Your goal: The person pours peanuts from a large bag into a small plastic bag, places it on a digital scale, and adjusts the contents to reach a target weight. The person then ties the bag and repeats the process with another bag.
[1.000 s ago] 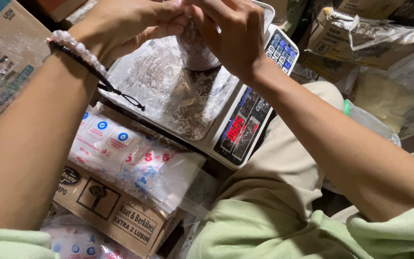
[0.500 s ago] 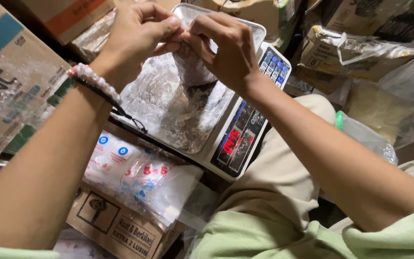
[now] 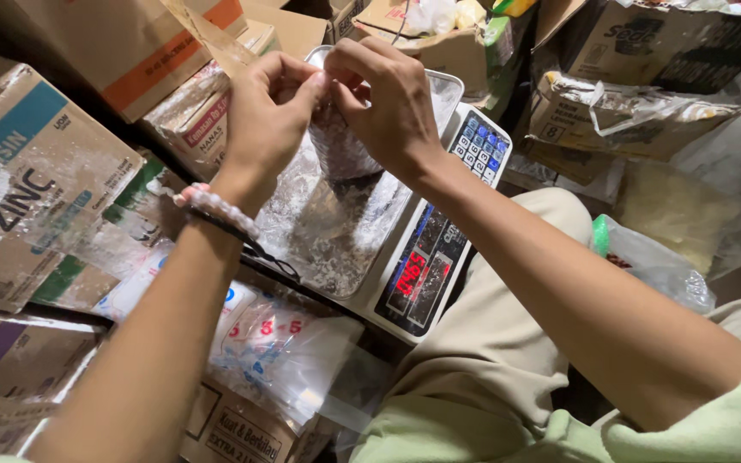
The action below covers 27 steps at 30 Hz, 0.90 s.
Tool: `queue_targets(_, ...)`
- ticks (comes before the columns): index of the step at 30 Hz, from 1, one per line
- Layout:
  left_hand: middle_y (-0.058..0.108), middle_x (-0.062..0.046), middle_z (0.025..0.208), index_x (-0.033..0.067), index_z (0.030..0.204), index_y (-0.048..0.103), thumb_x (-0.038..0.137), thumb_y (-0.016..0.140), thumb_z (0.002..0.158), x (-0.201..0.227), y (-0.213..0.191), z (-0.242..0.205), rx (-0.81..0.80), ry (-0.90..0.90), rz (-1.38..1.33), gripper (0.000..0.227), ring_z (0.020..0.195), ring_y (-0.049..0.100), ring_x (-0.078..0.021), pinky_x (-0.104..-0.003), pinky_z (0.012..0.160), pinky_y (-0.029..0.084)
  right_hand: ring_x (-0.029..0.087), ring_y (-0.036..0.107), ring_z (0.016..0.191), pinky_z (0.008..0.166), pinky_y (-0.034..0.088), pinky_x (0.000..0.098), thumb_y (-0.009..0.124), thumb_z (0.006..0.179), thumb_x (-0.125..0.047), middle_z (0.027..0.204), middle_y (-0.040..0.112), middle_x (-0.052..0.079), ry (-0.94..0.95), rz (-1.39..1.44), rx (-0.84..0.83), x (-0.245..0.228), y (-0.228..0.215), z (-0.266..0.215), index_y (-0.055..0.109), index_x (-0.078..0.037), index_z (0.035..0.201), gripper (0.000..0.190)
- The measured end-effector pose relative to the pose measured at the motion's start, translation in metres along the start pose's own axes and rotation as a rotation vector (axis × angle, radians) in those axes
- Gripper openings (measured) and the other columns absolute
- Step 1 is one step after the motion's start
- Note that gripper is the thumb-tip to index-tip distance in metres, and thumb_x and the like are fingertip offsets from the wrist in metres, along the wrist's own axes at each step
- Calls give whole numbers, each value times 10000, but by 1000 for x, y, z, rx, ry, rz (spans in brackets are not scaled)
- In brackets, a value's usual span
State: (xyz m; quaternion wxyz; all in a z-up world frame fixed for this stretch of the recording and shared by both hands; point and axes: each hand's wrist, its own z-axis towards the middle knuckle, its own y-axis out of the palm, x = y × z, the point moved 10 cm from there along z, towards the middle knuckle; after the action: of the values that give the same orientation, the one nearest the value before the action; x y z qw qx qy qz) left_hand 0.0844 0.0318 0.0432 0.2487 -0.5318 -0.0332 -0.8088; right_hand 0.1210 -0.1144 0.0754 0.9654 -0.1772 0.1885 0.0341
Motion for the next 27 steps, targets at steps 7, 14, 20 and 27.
queue_targets(7, 707, -115, 1199, 11, 1255, 675, 26, 661, 1019, 32, 8, -21, 146, 338, 308, 237, 1105, 698, -198, -300, 992, 558, 168, 784, 868, 756, 657, 284, 745, 944, 4, 901, 760, 74, 40, 99, 43, 11, -4, 1, 662, -35, 962, 94)
queue_targets(14, 737, -128, 1222, 39, 1235, 745, 82, 717, 1001, 24, 19, -20, 142, 336, 305, 240, 1098, 742, -217, -313, 979, 591, 116, 693, 639, 558, 528, 266, 758, 975, -114, 768, 770, 45, 389, 118, -30, 52, 3, -7, 731, -56, 925, 81)
queue_targets(20, 778, -112, 1083, 38, 1128, 774, 97, 740, 1002, 26, 21, -29, 305, 379, 357, 143, 965, 786, -208, -308, 871, 624, 54, 725, 745, 644, 595, 218, 720, 1004, -117, 807, 765, 36, 394, 428, 44, 55, 1, -14, 728, -9, 935, 129)
queue_targets(27, 775, -131, 1086, 9, 1086, 772, 79, 734, 1010, 36, 24, -43, 384, 510, 436, 110, 981, 776, -243, -340, 904, 615, 78, 735, 744, 630, 617, 242, 742, 976, -116, 806, 759, 54, 406, 355, 116, 56, -7, -15, 735, -5, 922, 123)
